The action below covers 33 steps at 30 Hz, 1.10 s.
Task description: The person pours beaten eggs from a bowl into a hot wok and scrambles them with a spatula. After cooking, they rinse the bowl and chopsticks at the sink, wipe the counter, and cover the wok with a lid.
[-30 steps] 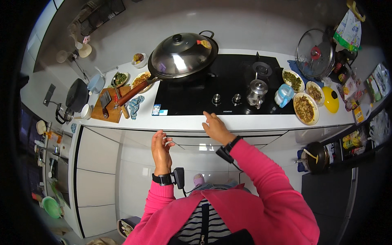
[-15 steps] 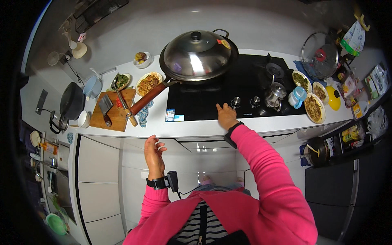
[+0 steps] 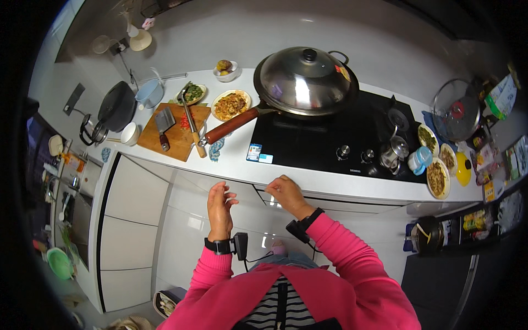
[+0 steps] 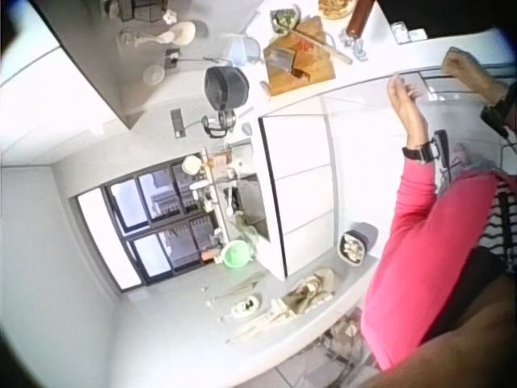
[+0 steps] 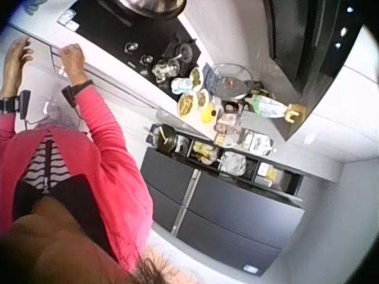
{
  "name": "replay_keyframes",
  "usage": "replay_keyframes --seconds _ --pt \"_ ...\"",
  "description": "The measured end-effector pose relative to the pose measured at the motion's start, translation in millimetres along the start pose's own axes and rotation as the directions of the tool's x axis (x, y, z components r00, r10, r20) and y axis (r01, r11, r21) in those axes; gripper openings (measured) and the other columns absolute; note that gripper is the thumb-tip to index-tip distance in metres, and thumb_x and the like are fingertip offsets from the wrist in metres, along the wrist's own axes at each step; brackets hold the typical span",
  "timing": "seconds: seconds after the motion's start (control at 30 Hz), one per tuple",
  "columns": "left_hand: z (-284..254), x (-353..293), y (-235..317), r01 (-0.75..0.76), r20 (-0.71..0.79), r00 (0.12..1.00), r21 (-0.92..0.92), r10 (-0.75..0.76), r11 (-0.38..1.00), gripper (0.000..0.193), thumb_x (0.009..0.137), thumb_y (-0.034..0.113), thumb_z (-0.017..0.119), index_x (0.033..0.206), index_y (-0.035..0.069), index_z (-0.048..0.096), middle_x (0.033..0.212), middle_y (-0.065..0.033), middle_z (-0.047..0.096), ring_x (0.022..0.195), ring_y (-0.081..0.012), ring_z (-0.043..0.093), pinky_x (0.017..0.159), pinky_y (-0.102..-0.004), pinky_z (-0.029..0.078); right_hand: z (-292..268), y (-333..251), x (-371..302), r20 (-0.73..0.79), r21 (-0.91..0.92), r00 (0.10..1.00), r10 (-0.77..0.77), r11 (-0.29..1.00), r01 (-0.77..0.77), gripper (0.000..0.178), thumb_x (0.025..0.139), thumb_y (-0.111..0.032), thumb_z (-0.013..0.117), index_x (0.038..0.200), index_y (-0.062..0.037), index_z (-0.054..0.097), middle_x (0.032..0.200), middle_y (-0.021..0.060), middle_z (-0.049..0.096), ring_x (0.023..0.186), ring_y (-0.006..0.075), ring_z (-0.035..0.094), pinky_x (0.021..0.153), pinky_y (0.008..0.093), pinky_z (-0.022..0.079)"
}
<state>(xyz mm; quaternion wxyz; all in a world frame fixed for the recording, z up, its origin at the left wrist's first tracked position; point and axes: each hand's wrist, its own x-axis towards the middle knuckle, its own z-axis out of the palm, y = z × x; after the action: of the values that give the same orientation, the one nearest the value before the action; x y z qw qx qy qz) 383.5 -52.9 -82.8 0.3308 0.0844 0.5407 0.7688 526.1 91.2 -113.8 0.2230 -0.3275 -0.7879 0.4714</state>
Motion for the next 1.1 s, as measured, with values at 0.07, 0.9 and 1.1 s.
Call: replay_keyframes --seconds 0.07,0.9,1.1 --pt "-13 -9 5 -0.004 -0.033 0.999 0.006 0.004 1.000 0.022 0.096 0.018 0.047 0.111 0.004 0.053 0.100 -0.0066 0.051 0.077 -0.0119 0.055 0.062 -0.0247 0.048 11 -10 3 0.115 -0.077 0.991 0.072 0.995 -0.063 0.027 0.085 -0.028 0.064 0.078 -0.0024 0.066 0.077 0.0093 0.057 0.071 0.0224 0.058 0.066 0.0324 0.047" --pt "-127 143 83 0.028 0.165 0.985 0.092 -0.043 0.995 0.023 0.094 0.022 0.053 0.110 0.006 0.054 0.097 -0.0045 0.055 0.076 -0.0126 0.057 0.062 -0.0250 0.049 178 23 182 -0.164 -0.302 0.942 -0.291 0.924 0.233 0.034 0.073 0.000 0.062 0.106 -0.0063 0.062 0.111 0.0128 0.055 0.110 0.0310 0.048 0.093 0.0406 0.039" --pt "-76 153 65 0.115 0.330 0.931 0.142 -0.157 0.983 0.018 0.096 0.017 0.048 0.107 0.006 0.055 0.095 -0.0033 0.055 0.075 -0.0103 0.056 0.062 -0.0236 0.047 79 26 112 -0.286 -0.701 0.936 -0.205 0.711 -0.058 0.039 0.075 -0.003 0.059 0.113 -0.0085 0.063 0.121 0.0097 0.055 0.122 0.0277 0.043 0.110 0.0433 0.023"
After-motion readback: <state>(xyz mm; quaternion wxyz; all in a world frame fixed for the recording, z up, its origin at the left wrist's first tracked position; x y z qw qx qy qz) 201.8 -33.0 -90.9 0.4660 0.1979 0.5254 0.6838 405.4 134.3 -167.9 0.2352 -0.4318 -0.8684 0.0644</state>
